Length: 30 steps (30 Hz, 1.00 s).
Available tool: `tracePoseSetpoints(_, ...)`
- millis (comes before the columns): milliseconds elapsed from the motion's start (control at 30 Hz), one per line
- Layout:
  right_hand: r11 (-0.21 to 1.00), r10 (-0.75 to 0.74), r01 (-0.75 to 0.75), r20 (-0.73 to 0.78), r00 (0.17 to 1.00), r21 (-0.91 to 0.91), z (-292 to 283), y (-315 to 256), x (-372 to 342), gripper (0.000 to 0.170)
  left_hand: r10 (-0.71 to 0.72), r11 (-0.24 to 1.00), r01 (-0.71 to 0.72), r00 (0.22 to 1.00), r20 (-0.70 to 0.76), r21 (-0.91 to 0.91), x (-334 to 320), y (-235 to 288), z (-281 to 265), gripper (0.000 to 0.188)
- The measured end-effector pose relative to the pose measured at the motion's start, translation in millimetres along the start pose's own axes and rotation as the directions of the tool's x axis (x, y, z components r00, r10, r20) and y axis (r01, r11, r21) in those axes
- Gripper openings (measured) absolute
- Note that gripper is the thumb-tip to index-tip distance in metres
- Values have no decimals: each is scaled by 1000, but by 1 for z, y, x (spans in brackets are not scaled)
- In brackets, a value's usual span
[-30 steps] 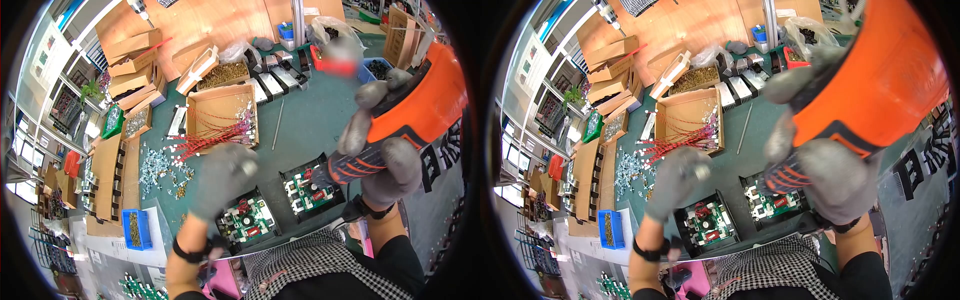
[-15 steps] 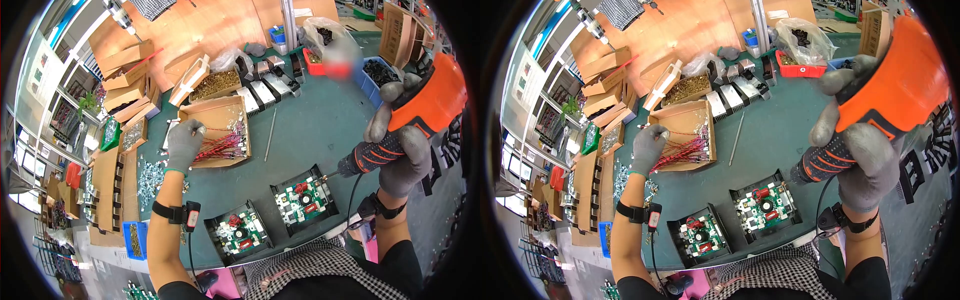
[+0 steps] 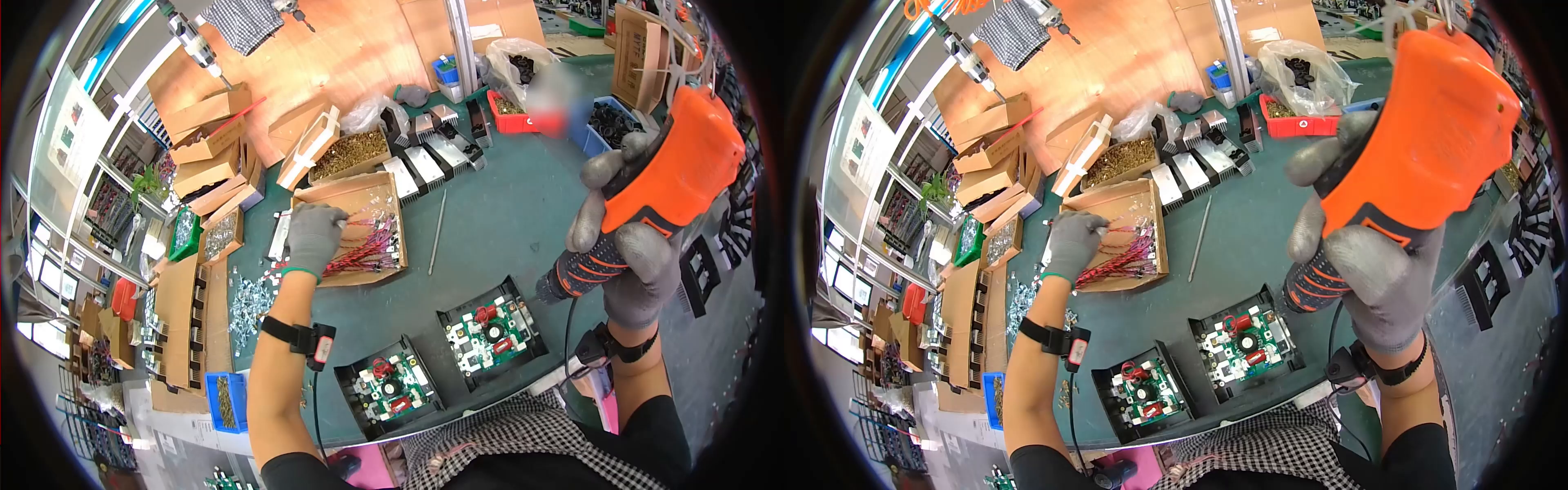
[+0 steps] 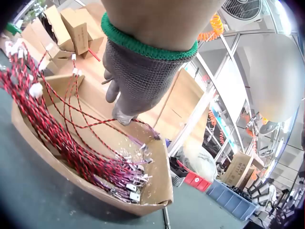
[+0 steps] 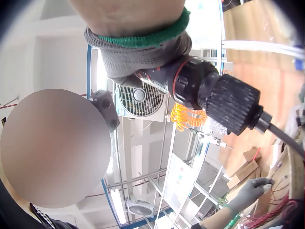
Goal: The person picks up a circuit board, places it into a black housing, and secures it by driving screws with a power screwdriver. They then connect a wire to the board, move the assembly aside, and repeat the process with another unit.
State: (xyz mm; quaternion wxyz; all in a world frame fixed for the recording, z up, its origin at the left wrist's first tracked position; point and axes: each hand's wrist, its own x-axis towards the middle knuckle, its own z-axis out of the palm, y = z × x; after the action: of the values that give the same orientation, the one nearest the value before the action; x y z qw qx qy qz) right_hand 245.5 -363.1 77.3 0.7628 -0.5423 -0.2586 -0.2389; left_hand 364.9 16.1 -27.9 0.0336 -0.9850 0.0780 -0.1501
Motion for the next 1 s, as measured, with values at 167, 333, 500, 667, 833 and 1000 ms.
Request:
tracePoseSetpoints(167, 999, 30, -31, 18, 999, 42, 5, 5, -5, 69, -129, 988, 117, 984, -122, -104, -16, -7, -23, 14)
tracePoseSetpoints(333, 999, 22, -23, 55, 998, 28, 4, -5, -12, 68, -291, 885, 231, 952, -95, -404, -37, -7, -31, 15)
tracePoseSetpoints(500, 998, 21, -24, 69, 997, 53, 2, -8, -21, 63, -155, 942, 133, 987, -47, -309, -54, -8, -10, 14)
tracePoseSetpoints(667, 970, 215, -210, 33, 976, -122, -2, -13, -35, 63, 49, 997, -57, 988, 149, 49, -70, 2, 12, 12)
tracePoseSetpoints(833, 953, 263, -257, 22, 964, -160, -12, 6, -47, 65, 15, 997, -30, 978, 210, 69, -73, 10, 10, 12)
tracePoseSetpoints(1000, 954, 276, -273, 10, 961, -124, -14, 18, -51, 65, 3, 999, -10, 974, 229, 30, -79, 15, 0, 13)
